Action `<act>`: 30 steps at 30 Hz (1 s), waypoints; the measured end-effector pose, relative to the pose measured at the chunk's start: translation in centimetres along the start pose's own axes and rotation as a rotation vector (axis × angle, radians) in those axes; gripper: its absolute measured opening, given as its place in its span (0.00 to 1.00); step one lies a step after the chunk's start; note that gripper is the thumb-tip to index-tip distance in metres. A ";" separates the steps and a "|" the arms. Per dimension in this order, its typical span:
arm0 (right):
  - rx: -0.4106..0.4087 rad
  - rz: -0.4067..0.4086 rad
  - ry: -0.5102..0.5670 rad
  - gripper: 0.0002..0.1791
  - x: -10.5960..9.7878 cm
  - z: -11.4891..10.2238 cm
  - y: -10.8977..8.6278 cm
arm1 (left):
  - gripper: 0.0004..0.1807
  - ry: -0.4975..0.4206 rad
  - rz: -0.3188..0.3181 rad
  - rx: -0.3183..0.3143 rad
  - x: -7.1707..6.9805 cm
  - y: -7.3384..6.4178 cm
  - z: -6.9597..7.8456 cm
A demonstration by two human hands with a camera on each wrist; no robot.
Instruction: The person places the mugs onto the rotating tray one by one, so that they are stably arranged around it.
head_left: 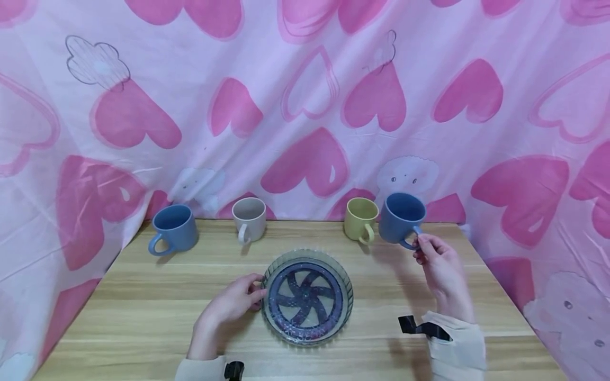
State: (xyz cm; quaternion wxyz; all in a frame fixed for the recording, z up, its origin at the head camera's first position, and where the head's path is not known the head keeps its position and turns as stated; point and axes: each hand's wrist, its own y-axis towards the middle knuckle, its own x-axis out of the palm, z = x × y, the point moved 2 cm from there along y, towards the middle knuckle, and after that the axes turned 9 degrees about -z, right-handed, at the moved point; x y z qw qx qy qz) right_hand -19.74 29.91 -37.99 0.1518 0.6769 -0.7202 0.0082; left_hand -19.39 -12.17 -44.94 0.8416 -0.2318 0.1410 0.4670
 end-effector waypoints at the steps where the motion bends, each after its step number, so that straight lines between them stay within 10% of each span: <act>1: -0.001 -0.025 0.002 0.09 0.3 0.0 0.0 | 0.20 -0.004 -0.001 -0.001 0.0 0.0 0.0; 30: 0.166 -0.601 -0.028 0.10 9.8 7.2 1.5 | 0.22 0.014 -0.025 0.052 -0.1 -0.2 0.1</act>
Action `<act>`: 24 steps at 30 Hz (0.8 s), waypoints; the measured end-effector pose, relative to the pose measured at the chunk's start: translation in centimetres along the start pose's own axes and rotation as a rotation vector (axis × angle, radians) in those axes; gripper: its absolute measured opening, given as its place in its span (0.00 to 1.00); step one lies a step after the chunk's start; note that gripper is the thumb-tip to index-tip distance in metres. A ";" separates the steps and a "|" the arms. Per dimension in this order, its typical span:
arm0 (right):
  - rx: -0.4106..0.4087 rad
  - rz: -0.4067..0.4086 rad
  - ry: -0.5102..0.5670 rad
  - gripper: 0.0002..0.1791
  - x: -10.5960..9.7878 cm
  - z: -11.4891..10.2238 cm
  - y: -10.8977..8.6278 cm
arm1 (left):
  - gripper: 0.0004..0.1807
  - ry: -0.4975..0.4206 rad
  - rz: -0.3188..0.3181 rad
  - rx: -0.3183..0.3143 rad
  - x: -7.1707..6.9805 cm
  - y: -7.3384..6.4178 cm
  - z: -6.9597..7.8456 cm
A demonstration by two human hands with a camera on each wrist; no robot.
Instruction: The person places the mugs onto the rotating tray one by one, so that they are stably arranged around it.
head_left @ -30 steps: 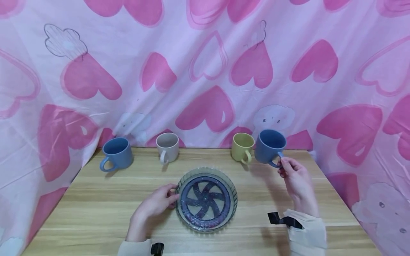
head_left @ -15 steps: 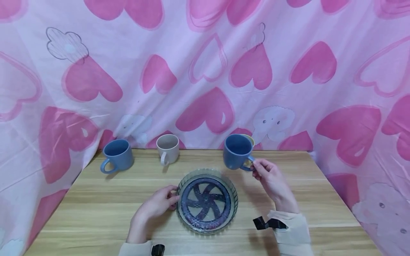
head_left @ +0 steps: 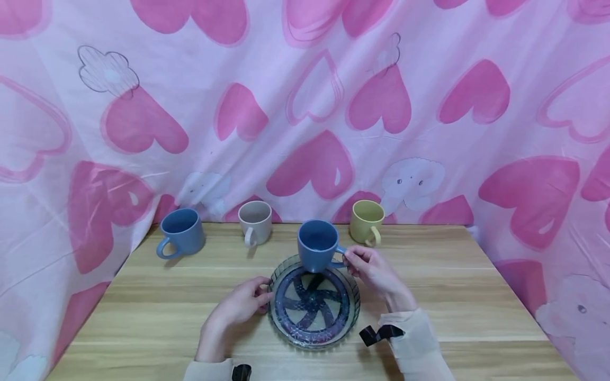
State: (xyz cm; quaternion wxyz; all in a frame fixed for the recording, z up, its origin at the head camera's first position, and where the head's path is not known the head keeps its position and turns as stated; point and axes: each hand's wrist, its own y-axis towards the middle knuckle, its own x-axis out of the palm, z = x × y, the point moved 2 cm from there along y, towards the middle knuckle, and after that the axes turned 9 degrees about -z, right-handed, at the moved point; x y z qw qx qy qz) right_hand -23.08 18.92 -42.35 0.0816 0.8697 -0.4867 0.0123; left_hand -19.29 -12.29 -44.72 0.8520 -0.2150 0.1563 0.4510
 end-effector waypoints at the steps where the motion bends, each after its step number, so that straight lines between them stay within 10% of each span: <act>1: 0.003 -0.015 -0.001 0.09 -0.1 0.2 0.0 | 0.22 -0.006 -0.004 -0.004 0.0 0.1 0.0; 24: 0.106 -0.076 -0.183 0.10 -1.5 2.7 1.7 | 0.25 -0.006 0.011 0.000 0.2 0.3 0.1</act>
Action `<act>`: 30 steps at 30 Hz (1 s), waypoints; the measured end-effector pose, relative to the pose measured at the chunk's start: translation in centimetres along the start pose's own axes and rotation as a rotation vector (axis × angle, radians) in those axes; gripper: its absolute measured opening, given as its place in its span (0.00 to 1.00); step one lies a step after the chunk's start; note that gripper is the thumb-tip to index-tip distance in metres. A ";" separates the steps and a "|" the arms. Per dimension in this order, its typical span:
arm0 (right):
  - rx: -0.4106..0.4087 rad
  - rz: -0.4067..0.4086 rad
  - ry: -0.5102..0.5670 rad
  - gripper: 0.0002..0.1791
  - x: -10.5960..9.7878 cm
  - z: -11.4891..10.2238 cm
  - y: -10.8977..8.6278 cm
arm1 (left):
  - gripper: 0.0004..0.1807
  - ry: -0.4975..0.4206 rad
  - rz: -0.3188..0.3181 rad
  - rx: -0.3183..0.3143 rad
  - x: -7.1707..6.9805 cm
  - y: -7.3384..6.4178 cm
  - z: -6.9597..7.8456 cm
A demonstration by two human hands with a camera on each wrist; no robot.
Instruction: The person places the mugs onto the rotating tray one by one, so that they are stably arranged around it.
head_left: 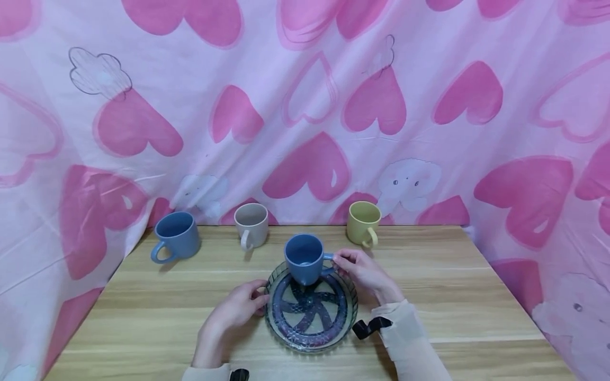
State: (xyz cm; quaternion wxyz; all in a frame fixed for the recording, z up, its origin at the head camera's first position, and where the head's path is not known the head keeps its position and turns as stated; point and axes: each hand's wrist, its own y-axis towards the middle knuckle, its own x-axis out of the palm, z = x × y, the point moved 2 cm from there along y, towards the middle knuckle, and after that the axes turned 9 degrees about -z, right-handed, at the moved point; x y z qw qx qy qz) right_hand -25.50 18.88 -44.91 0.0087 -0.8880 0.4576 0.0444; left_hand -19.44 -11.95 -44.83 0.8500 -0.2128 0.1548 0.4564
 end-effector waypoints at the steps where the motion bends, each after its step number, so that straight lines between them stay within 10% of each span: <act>1: -0.004 0.001 -0.001 0.10 0.0 0.0 0.0 | 0.25 -0.003 0.002 0.000 0.0 0.0 0.0; 30: -0.099 0.266 0.128 0.14 -0.6 1.9 0.5 | 0.26 -0.012 0.015 0.001 -0.1 -0.2 0.1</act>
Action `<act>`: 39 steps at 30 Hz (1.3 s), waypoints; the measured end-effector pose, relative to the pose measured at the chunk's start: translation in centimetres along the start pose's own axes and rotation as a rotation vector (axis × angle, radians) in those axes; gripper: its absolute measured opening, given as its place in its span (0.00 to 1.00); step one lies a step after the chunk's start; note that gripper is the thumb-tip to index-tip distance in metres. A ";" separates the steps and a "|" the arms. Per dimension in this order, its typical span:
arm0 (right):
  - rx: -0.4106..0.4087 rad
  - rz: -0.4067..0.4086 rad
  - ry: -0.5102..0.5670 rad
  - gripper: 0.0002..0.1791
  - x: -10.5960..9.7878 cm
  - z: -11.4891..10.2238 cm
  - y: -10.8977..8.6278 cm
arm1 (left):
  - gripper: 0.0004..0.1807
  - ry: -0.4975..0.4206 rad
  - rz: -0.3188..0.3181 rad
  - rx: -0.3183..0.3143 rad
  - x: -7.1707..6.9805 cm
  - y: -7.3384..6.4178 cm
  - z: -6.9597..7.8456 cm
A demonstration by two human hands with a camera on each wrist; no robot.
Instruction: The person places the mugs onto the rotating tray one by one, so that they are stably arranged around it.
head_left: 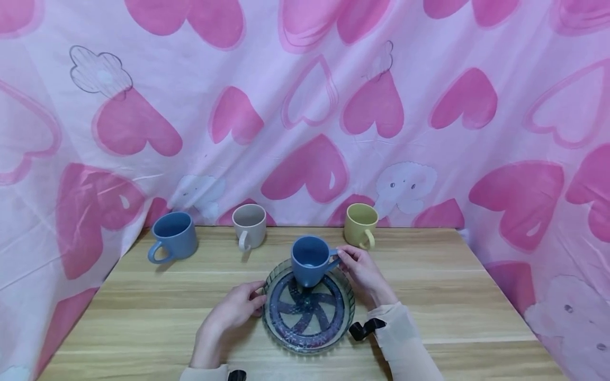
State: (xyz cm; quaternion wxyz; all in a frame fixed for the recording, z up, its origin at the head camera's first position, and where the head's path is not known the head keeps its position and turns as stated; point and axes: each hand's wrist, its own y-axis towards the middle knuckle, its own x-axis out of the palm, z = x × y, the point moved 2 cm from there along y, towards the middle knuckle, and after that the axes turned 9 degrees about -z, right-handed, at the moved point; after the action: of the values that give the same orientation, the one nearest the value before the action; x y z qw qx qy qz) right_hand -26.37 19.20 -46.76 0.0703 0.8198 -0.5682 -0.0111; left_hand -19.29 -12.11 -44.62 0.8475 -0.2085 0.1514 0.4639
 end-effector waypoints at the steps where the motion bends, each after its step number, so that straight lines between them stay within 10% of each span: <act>1: 0.006 0.009 0.002 0.14 0.1 0.0 0.0 | 0.26 0.002 0.000 -0.001 0.0 0.0 0.0; 15: 0.078 0.076 -0.241 0.18 -0.3 -2.0 -0.5 | 0.26 0.010 -0.004 0.022 -0.1 -0.1 -0.2; 21: -0.013 0.168 -0.418 0.12 -1.0 -4.9 -1.2 | 0.25 0.018 -0.010 0.019 -0.1 -0.1 -0.1; 30: -0.220 0.468 -0.522 0.10 -0.7 -9.0 -2.9 | 0.25 0.024 0.003 -0.021 -0.1 -0.1 -0.2; 39: -0.161 0.728 -0.380 0.11 -3.7 -4.7 -2.3 | 0.25 0.023 0.006 -0.039 -0.1 -0.1 -0.2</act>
State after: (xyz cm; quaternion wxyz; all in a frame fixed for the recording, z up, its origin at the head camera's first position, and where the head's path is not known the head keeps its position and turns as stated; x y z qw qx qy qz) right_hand -25.03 23.89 -42.62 0.0276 0.5407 -0.8211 -0.1810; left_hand -19.29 -12.29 -44.80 0.8401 -0.2300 0.1526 0.4670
